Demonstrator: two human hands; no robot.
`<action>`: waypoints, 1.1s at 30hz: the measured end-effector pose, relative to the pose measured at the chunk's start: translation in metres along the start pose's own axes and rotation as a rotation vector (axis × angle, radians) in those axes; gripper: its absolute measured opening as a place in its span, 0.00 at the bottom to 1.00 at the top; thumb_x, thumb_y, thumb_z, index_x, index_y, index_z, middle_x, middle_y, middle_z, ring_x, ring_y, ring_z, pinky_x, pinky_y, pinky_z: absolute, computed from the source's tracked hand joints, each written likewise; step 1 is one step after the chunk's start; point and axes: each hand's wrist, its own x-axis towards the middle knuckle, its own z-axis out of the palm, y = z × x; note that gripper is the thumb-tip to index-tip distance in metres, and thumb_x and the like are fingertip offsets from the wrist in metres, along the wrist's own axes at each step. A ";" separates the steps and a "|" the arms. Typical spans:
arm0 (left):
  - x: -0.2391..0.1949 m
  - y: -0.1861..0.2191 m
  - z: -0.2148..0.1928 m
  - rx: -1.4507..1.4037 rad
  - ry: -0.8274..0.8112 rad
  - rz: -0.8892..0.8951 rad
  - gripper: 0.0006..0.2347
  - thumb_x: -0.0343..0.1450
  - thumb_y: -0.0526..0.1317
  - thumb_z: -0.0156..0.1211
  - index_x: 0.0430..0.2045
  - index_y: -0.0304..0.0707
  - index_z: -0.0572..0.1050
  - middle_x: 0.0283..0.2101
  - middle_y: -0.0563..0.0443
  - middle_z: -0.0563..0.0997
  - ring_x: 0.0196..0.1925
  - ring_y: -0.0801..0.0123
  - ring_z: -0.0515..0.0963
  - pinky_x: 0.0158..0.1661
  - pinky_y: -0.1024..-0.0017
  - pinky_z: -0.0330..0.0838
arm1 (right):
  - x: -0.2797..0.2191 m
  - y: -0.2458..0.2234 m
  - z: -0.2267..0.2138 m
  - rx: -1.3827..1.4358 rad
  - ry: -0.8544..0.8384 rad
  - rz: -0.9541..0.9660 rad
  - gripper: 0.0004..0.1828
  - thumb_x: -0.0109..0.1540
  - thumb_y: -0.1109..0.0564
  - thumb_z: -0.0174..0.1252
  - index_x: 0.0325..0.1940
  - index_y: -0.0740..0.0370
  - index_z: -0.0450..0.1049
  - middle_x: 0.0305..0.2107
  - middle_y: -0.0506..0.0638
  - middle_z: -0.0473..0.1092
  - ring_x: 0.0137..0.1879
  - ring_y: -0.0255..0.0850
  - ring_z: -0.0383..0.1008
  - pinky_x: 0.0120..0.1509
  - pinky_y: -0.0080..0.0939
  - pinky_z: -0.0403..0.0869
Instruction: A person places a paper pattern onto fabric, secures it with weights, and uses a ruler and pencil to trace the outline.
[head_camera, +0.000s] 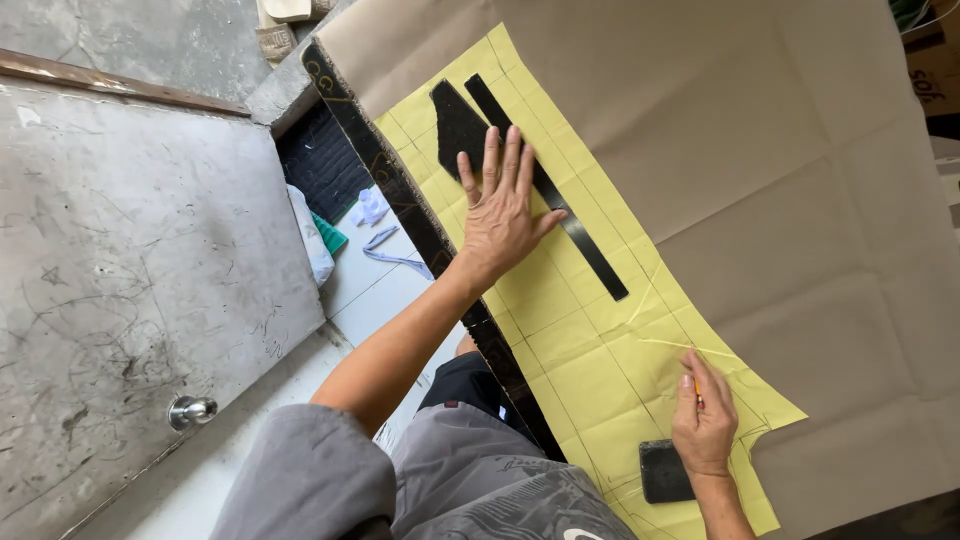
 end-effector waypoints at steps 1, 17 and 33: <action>-0.002 -0.003 0.000 0.047 0.019 -0.021 0.50 0.69 0.79 0.46 0.75 0.34 0.55 0.79 0.38 0.42 0.80 0.45 0.30 0.70 0.38 0.15 | 0.003 0.006 0.002 0.059 0.031 0.039 0.20 0.71 0.65 0.53 0.68 0.65 0.73 0.50 0.55 0.65 0.35 0.35 0.65 0.36 0.32 0.72; 0.071 -0.063 -0.006 -0.151 -0.086 -0.044 0.51 0.67 0.74 0.64 0.75 0.36 0.52 0.78 0.34 0.38 0.81 0.48 0.36 0.73 0.37 0.26 | 0.301 -0.127 0.097 0.660 -0.167 0.361 0.10 0.67 0.63 0.57 0.52 0.65 0.77 0.35 0.52 0.78 0.32 0.31 0.74 0.33 0.26 0.74; 0.071 -0.072 -0.011 -0.171 -0.121 -0.008 0.54 0.64 0.65 0.78 0.75 0.33 0.49 0.79 0.40 0.38 0.82 0.53 0.38 0.75 0.39 0.30 | 0.351 -0.180 0.171 0.334 -0.174 -0.367 0.07 0.70 0.64 0.63 0.50 0.65 0.84 0.30 0.47 0.72 0.33 0.35 0.66 0.37 0.35 0.65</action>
